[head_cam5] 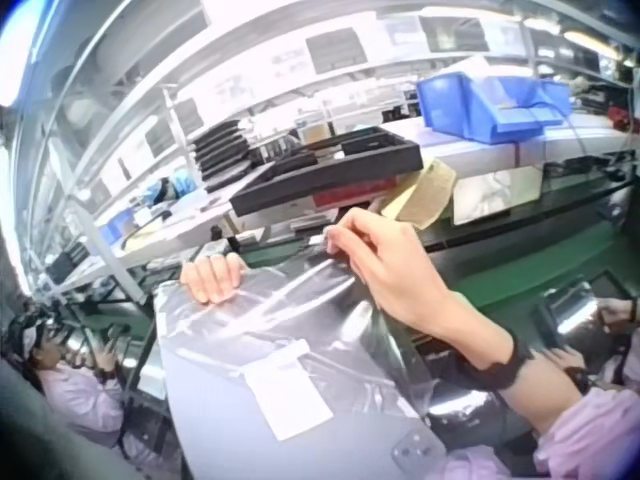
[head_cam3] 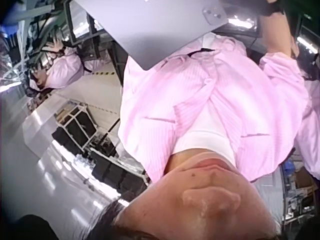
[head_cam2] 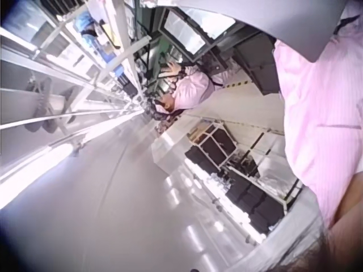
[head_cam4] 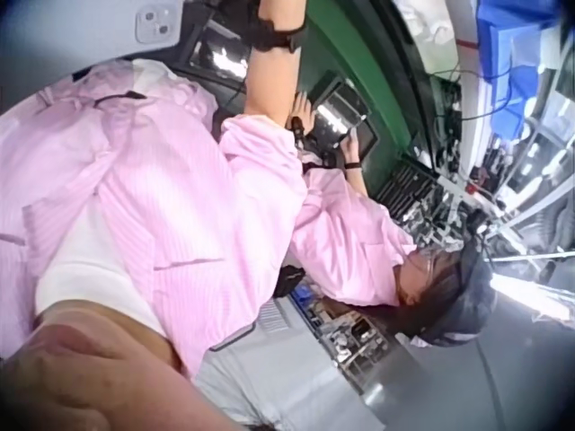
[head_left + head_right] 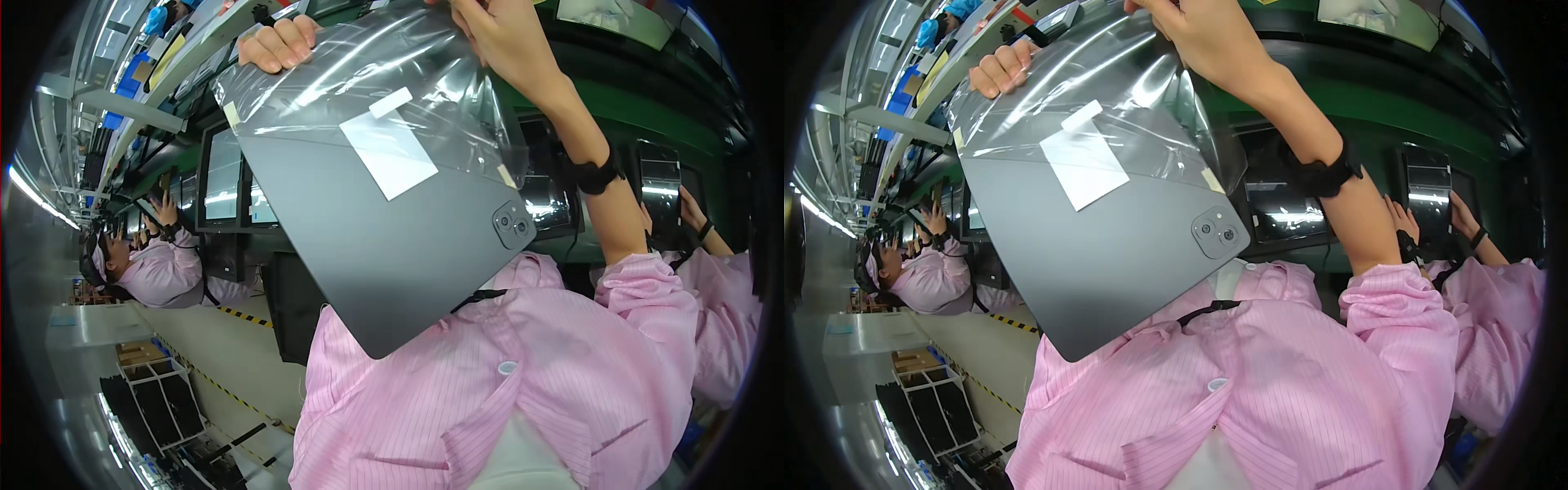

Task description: Unpacking and checking tablets on an electronics assembly line.

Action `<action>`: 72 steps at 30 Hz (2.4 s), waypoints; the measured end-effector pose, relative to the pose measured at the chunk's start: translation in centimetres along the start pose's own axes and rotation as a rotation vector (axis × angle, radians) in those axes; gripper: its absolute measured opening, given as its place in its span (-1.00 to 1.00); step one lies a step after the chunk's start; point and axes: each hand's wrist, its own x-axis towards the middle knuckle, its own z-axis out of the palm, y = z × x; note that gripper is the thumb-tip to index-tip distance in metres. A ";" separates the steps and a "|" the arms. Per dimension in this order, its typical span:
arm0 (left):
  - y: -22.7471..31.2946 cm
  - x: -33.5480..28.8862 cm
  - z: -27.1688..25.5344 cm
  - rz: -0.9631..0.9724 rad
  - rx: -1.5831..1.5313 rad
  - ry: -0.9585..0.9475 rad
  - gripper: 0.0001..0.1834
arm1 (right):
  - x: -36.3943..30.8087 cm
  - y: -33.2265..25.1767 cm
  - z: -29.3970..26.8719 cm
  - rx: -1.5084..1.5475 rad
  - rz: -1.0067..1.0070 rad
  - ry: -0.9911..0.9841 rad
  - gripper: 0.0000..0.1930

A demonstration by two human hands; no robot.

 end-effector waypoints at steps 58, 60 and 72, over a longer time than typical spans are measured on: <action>5.7 -6.3 6.4 -0.004 0.584 0.772 -0.68 | -10.7 -0.2 0.5 1.039 0.183 0.073 -0.69; 6.0 -7.0 6.2 -0.013 0.602 0.793 -0.67 | -10.7 -0.2 0.4 1.017 0.182 0.082 -0.68; 2.9 -4.7 10.1 -0.302 0.572 2.014 -0.52 | -8.8 3.2 0.8 0.650 0.279 0.342 -0.86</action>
